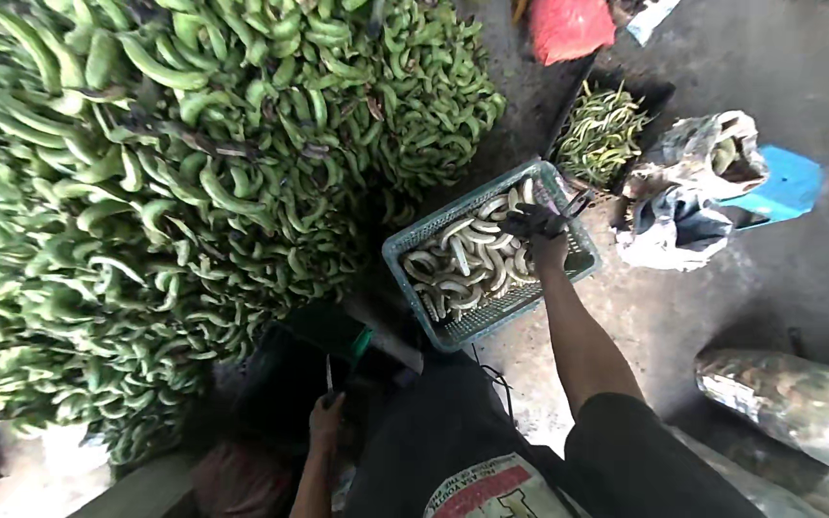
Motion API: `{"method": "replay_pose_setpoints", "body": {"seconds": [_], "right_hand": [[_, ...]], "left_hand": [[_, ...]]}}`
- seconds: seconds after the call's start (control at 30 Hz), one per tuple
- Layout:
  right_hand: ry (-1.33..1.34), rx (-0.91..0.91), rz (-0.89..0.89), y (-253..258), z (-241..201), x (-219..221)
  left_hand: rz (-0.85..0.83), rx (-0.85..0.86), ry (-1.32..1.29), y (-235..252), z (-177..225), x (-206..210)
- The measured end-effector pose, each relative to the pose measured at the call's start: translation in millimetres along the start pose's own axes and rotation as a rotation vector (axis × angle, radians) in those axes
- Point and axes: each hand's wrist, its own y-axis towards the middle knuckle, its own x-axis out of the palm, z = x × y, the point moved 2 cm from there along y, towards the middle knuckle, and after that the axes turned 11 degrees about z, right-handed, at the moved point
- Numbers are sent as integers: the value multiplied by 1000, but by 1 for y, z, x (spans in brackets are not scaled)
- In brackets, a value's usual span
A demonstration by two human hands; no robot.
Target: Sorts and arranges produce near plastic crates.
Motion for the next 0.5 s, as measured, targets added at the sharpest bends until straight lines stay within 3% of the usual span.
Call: {"method": "replay_pose_setpoints", "body": {"seconds": [0.2, 0.37, 0.5], "right_hand": [[105, 57, -23, 0, 23, 17], [-108, 24, -311, -60, 37, 29], [-123, -15, -412, -92, 51, 48]], "left_hand": [[12, -49, -13, 2, -14, -10], [25, -25, -49, -13, -1, -13], [8, 35, -66, -23, 31, -19]]}}
